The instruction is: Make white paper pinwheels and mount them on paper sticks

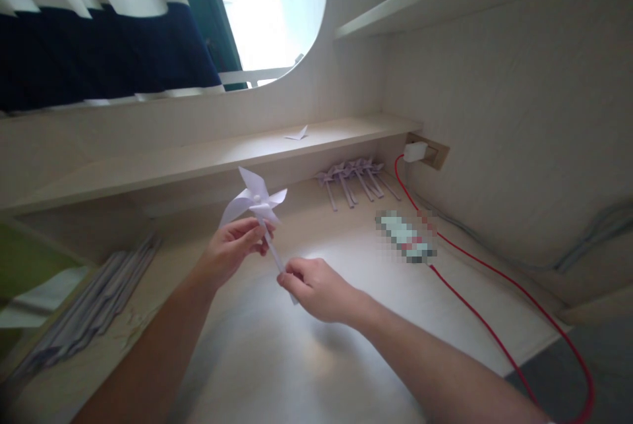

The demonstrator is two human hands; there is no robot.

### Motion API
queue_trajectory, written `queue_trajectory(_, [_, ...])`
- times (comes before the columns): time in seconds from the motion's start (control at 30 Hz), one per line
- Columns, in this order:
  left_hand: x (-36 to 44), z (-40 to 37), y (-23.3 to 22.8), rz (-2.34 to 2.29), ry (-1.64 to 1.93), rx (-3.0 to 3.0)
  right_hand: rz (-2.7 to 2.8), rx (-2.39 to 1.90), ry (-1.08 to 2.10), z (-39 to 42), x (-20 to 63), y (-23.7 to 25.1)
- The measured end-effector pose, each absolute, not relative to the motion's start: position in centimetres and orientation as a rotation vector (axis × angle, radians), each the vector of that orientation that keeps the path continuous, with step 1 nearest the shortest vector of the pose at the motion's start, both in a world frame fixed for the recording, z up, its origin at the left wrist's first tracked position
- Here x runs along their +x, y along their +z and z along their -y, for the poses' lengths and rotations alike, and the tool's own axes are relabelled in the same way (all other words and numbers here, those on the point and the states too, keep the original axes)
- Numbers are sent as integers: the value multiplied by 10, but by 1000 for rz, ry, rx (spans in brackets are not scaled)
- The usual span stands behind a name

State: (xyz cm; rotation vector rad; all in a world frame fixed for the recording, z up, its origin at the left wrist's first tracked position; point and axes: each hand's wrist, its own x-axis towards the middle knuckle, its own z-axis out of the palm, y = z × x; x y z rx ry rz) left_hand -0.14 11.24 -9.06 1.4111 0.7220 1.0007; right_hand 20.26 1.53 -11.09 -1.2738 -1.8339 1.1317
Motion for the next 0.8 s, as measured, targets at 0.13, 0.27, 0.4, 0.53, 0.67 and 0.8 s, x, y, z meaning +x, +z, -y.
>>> queue_trajectory(0.13, [3, -116, -99, -727, 1016, 1393, 1850, -1306, 1133, -10, 205, -121])
queue_trajectory(0.27, [7, -120, -111, -731, 1027, 1366, 1853, -1335, 1108, -9, 210, -131])
queue_trajectory(0.4, [13, -122, -121, -744, 1026, 1318, 1870, -1384, 1036, -8, 216, -137])
queue_trajectory(0.53, [17, -124, -128, -787, 1037, 1279, 1894, -1472, 930, -5, 221, -140])
queue_trajectory(0.67, [19, -126, -132, -863, 1033, 1269, 1953, -1570, 810, -3, 225, -139])
queue_trajectory(0.8, [21, -128, -136, -988, 1004, 1293, 2011, -1712, 669, -22, 237, -138])
